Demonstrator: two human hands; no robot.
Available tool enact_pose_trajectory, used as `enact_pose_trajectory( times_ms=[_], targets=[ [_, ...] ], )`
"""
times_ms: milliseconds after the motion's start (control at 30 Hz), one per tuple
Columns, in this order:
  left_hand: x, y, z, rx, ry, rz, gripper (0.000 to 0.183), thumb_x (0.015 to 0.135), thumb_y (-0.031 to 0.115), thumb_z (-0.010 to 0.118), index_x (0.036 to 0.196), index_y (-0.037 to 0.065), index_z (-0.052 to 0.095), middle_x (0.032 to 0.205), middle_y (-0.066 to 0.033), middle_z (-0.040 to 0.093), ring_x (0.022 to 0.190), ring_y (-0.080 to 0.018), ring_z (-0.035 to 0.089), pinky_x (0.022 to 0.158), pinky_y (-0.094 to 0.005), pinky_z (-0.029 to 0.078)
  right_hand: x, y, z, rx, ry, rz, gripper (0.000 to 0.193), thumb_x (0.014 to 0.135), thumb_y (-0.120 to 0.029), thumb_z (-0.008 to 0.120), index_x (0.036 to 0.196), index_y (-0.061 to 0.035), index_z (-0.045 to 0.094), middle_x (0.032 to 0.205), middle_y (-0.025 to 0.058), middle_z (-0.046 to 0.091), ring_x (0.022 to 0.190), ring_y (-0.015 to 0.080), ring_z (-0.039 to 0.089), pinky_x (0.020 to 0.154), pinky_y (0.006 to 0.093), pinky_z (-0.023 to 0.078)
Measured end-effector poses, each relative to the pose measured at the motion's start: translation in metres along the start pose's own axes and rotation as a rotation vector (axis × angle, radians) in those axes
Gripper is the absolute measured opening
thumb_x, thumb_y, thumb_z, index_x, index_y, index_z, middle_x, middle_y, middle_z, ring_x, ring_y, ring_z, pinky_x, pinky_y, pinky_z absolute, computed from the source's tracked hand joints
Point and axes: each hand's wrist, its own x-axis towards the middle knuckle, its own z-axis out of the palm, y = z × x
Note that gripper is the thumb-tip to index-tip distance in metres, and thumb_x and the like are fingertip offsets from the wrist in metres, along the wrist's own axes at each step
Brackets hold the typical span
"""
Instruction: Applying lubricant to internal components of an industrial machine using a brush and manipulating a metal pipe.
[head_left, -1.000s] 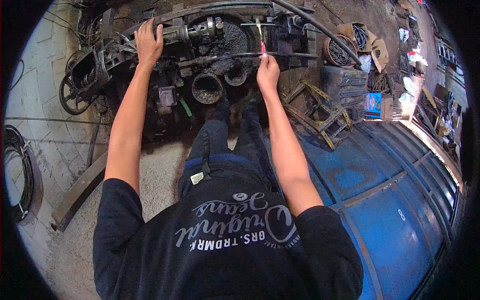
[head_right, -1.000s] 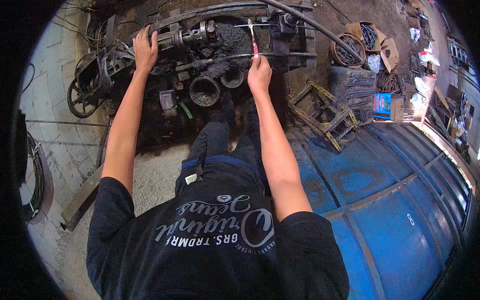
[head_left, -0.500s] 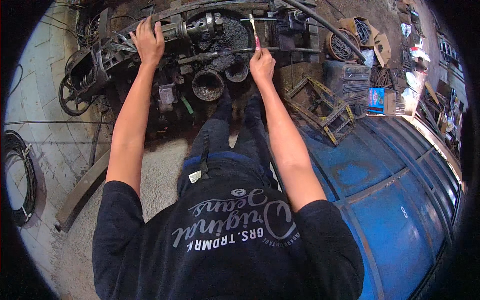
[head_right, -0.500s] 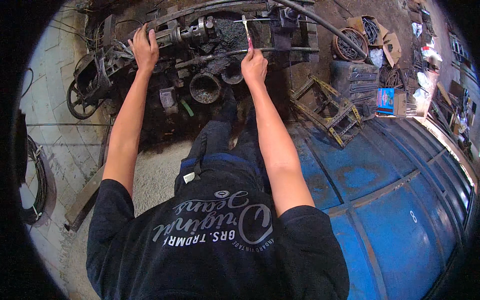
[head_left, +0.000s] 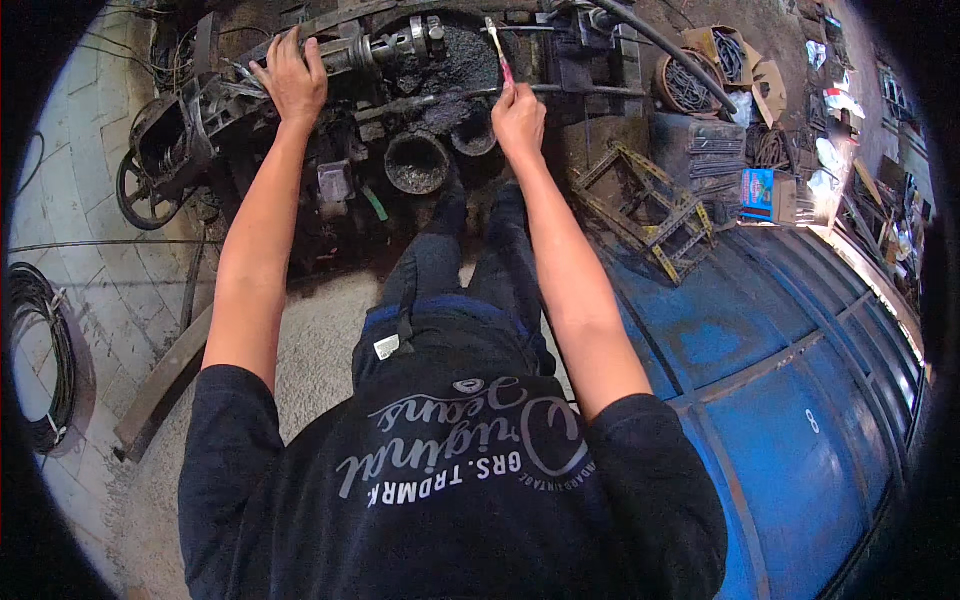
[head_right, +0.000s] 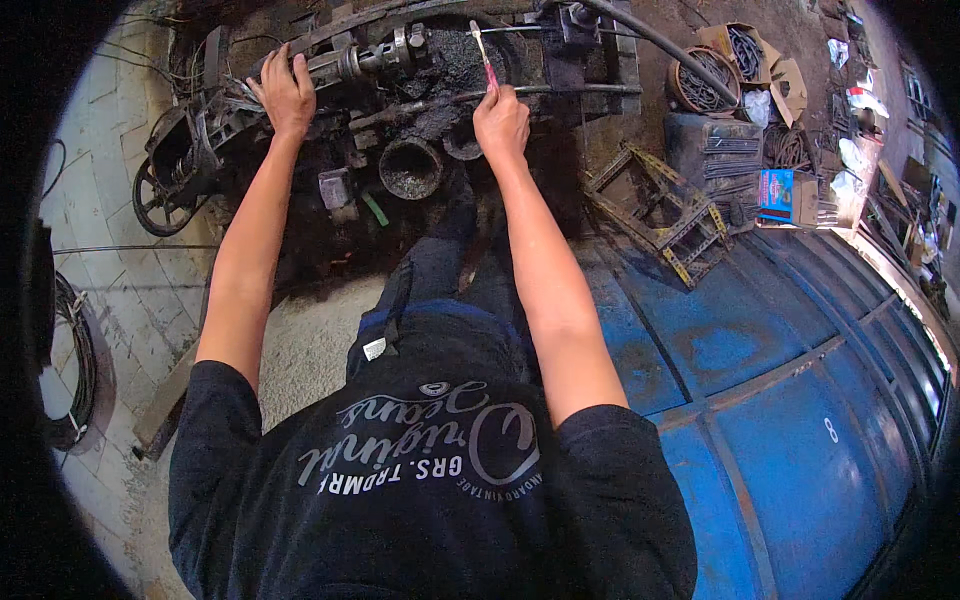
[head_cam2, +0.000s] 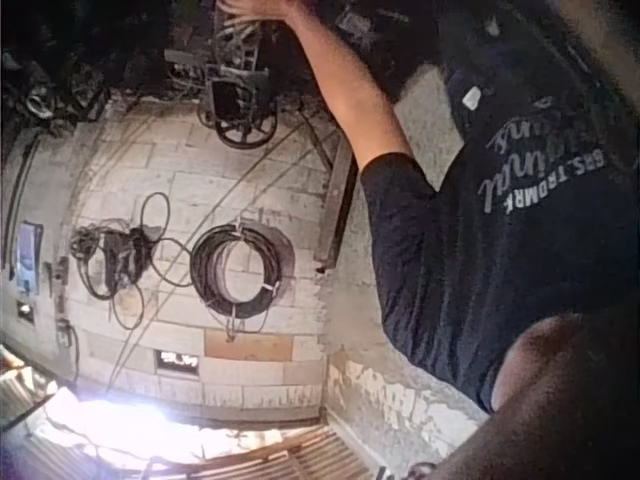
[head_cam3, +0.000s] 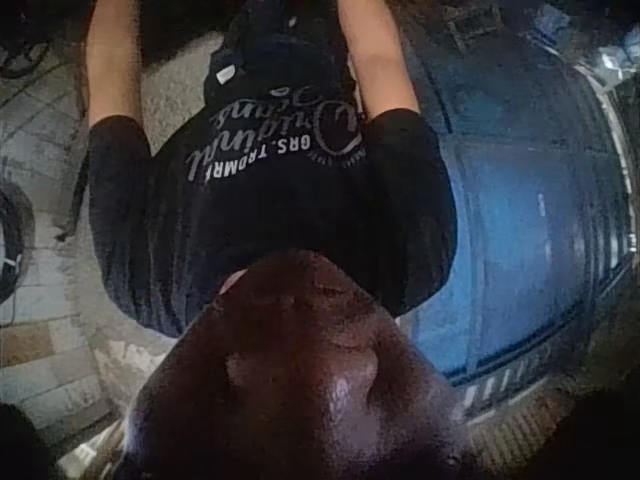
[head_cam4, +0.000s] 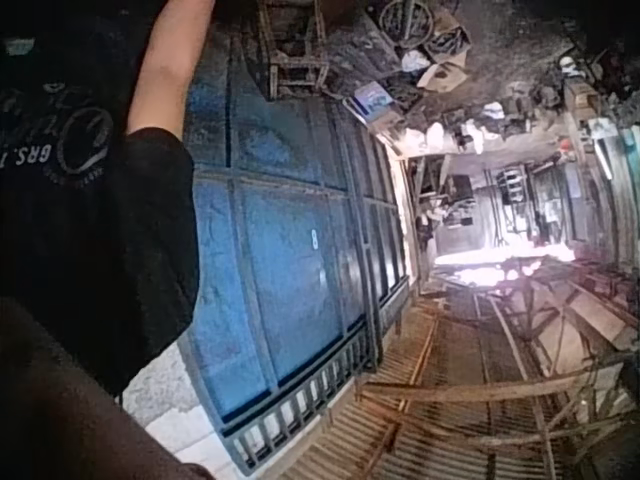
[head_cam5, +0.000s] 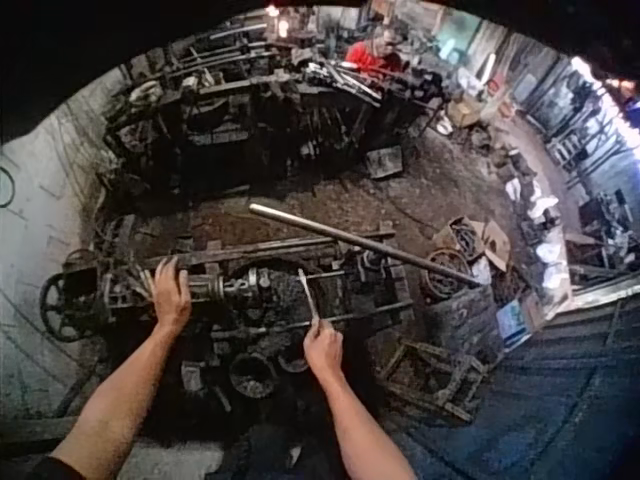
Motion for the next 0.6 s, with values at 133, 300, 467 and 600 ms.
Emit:
enact_pose_trajectory(
  times_ms=[133,300,467,600],
  targets=[
    [-0.002,-0.006,0.0,0.03,0.016,0.012,0.05,0.1,0.043,0.039,0.133,0.009,0.054,0.136,-0.0157,0.052,0.136,-0.0295,0.039,0.114,-0.0629,0.006,0.011,-0.014,0.0,-0.034,0.005,-0.018,0.031,0.095,-0.027,0.052,0.092,0.0017,0.064,0.082,0.0299,0.065,0.081,0.05,0.062,0.073,0.0578,0.048],
    [-0.004,-0.006,0.003,0.095,0.043,0.01,0.049,0.099,0.041,0.041,0.13,0.006,0.055,0.132,-0.0115,0.056,0.134,-0.0284,0.04,0.112,-0.0662,0.01,-0.006,-0.011,0.008,0.025,0.023,-0.021,0.029,0.094,-0.026,0.053,0.091,0.0016,0.064,0.082,0.0308,0.065,0.08,0.0499,0.063,0.073,0.057,0.049],
    [-0.003,-0.006,0.004,0.076,0.038,0.021,0.05,0.099,0.042,0.04,0.131,0.007,0.054,0.133,-0.0109,0.056,0.135,-0.0277,0.039,0.112,-0.0663,0.008,0.004,-0.024,0.007,-0.008,0.013,-0.003,0.027,0.093,-0.024,0.054,0.091,0.0014,0.064,0.08,0.0298,0.065,0.08,0.049,0.063,0.072,0.0562,0.049],
    [-0.004,-0.008,0.002,0.1,0.009,0.002,0.047,0.099,0.04,0.042,0.133,0.009,0.054,0.136,-0.0147,0.053,0.135,-0.0294,0.04,0.113,-0.0649,0.008,-0.017,-0.016,0.007,0.007,0.021,0.024,0.028,0.094,-0.025,0.054,0.092,0.0006,0.064,0.08,0.0293,0.065,0.079,0.0485,0.063,0.072,0.0562,0.049]
  ],
)
